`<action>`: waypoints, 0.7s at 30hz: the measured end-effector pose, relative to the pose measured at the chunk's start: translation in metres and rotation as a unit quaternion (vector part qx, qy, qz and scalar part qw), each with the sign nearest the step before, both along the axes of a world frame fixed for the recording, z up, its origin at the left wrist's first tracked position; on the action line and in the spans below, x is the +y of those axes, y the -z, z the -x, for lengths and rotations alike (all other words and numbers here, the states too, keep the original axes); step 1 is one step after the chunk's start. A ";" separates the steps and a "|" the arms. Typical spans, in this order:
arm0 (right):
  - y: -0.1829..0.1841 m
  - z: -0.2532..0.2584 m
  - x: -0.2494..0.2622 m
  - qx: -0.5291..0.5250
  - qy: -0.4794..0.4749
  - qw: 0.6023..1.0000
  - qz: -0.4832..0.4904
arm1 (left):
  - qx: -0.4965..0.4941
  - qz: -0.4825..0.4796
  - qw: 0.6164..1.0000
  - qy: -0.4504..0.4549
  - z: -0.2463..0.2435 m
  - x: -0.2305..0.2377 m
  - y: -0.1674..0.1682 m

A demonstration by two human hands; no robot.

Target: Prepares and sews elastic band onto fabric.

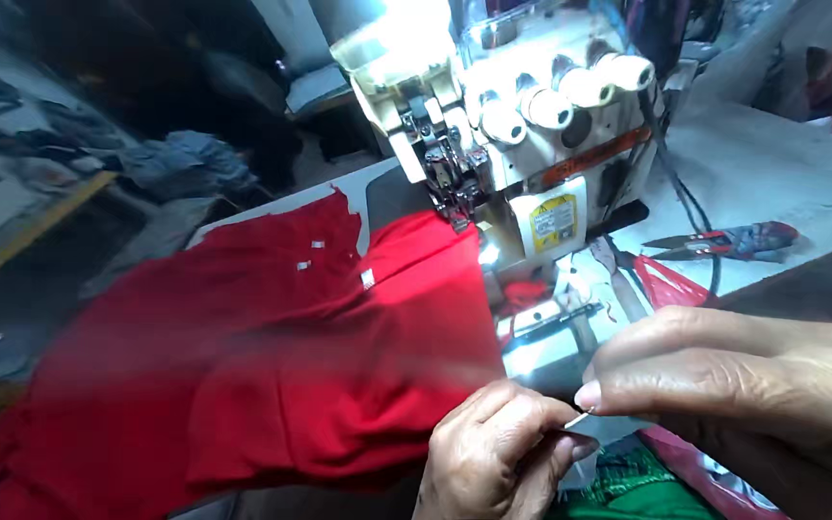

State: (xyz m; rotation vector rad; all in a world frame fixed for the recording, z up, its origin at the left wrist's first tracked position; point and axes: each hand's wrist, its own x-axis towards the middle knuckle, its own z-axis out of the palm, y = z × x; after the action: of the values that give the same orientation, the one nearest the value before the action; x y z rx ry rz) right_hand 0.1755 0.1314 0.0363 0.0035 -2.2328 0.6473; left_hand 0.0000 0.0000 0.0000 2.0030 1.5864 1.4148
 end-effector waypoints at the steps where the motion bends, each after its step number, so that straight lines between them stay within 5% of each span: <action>1: 0.003 0.000 0.003 -0.005 -0.014 1.000 0.009 | -0.032 0.019 0.999 0.015 0.002 -0.002 -0.001; 5: 0.015 0.000 0.008 -0.034 -0.054 0.997 0.038 | -0.133 0.064 0.988 0.047 0.009 -0.008 -0.003; 9: 0.022 0.003 0.004 -0.025 0.015 0.997 0.078 | 0.002 -0.010 0.999 -0.042 0.007 -0.005 -0.002; 12: 0.024 0.005 0.002 -0.038 -0.030 0.987 0.153 | 0.052 -0.047 0.995 -0.072 0.008 0.000 0.002; 15: 0.027 0.006 0.001 -0.012 -0.097 0.954 0.283 | -0.098 0.041 0.993 0.047 0.007 -0.002 -0.004; 17: 0.029 0.008 -0.004 0.017 -0.068 0.945 0.320 | -0.260 0.098 0.949 0.150 0.008 -0.005 -0.006; 19: 0.035 0.012 -0.005 0.030 0.040 0.979 0.198 | -0.372 0.119 0.889 0.240 0.013 -0.011 -0.007; 21: 0.040 0.010 0.005 0.006 0.139 0.990 0.011 | -0.364 0.110 0.880 0.285 0.021 -0.019 -0.012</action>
State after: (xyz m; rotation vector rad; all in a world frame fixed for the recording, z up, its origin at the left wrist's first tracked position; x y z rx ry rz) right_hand 0.1655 0.1368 -0.0038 -0.3091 -2.1604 0.5169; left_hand -0.0205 -0.0186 0.0122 1.3651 0.7076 1.4024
